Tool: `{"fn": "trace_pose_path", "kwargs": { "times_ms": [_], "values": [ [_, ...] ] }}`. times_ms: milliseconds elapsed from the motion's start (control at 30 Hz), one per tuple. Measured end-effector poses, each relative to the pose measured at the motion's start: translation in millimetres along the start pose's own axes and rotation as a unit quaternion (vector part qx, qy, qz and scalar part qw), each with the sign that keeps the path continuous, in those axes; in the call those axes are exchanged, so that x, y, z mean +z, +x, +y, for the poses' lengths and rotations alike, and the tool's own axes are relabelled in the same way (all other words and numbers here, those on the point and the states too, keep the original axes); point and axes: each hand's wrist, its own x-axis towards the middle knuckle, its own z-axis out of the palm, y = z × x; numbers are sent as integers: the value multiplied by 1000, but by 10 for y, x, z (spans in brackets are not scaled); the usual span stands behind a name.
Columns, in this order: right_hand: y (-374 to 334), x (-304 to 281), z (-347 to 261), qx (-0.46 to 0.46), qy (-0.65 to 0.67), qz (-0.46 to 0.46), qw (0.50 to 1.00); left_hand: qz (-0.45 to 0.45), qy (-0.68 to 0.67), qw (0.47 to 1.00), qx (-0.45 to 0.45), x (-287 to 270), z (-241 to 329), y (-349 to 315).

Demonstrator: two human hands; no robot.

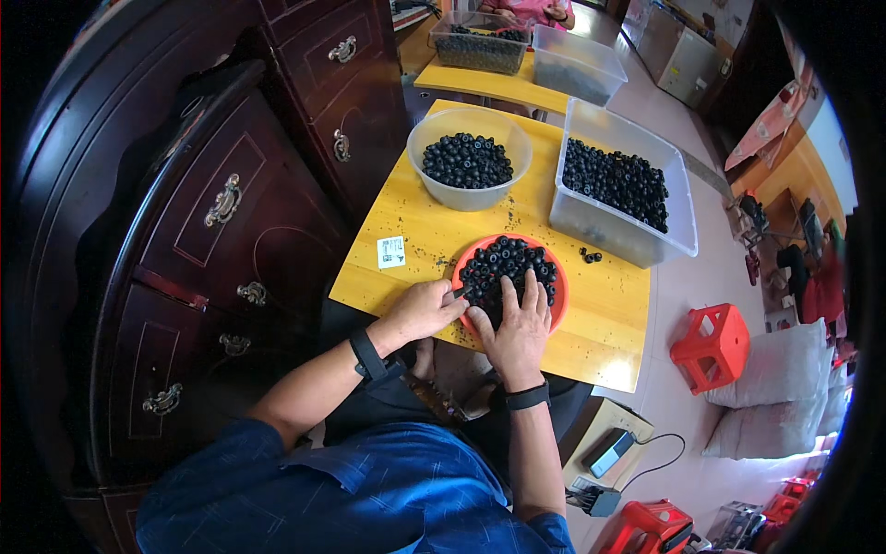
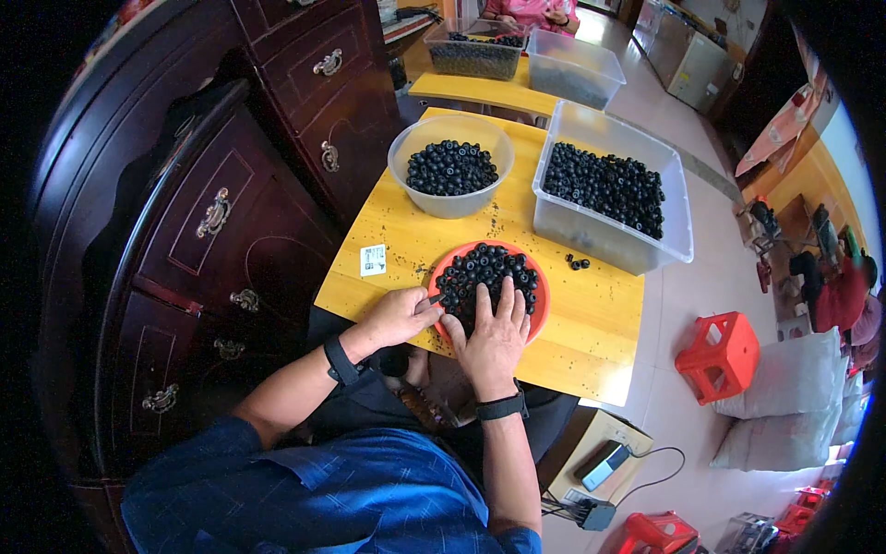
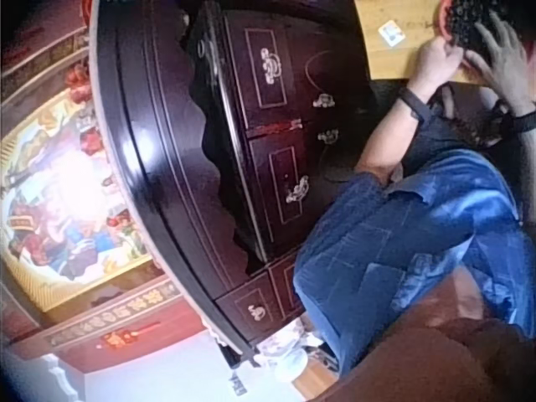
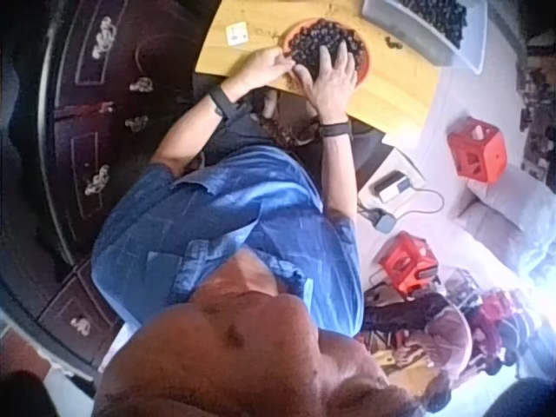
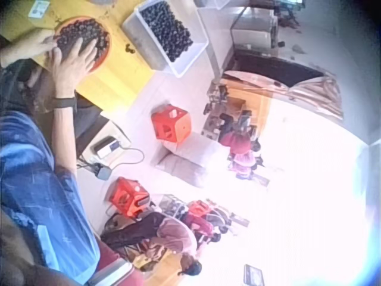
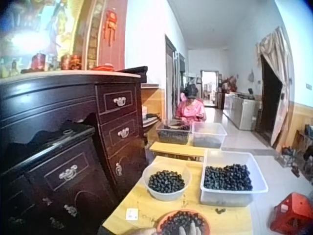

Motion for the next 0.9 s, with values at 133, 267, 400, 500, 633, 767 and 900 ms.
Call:
{"fn": "trace_pose_path", "kwargs": {
  "times_ms": [133,267,400,500,633,767,900],
  "values": [
    [19,-15,-55,7,-5,-14,1000,23,3,999,26,25,-28,-11],
    [29,8,-57,22,10,-7,1000,34,5,999,33,23,-15,-27],
    [15,33,-23,16,22,20,999,33,-8,999,26,32,4,-28],
    [41,42,13,12,44,59,997,26,-7,999,25,25,-2,-29],
    [47,62,63,6,31,66,997,26,-16,999,23,35,-13,-34],
    [54,42,97,5,33,65,997,30,-13,999,20,40,-8,-35],
    [50,44,125,8,40,69,997,9,20,1000,7,0,18,-38]
  ]
}}
